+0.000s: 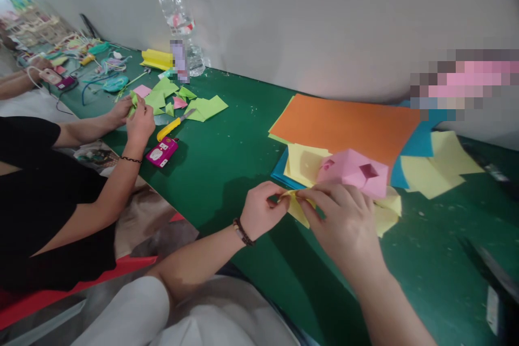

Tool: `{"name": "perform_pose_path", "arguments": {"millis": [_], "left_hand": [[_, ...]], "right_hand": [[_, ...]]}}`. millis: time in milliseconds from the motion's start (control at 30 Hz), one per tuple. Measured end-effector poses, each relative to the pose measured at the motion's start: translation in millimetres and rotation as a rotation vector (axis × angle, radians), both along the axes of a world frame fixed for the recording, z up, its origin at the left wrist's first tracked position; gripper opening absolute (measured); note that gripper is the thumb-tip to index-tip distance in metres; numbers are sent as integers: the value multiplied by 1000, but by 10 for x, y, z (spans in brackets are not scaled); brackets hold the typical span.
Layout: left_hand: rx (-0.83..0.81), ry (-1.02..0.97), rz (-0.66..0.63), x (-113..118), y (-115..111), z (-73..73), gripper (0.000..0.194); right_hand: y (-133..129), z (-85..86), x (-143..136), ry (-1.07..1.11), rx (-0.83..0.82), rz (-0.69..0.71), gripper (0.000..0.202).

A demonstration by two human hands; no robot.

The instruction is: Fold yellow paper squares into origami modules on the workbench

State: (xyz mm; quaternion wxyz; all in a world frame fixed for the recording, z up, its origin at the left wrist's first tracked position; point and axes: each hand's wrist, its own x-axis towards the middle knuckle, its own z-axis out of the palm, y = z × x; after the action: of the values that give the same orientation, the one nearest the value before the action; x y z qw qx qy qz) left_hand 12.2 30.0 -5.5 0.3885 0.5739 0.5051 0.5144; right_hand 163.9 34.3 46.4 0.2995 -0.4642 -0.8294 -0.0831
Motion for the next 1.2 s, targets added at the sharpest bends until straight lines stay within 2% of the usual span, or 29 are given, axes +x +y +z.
{"name": "perform_pose_path", "arguments": {"millis": [933,1200], "left_hand": [[-74,26,46,-6,8,-2,10],[-87,-10,61,-9,16,4,10]], "right_hand": [[11,33,13,11,21,6,6],[31,-9,51,17,29,-35,12]]}}
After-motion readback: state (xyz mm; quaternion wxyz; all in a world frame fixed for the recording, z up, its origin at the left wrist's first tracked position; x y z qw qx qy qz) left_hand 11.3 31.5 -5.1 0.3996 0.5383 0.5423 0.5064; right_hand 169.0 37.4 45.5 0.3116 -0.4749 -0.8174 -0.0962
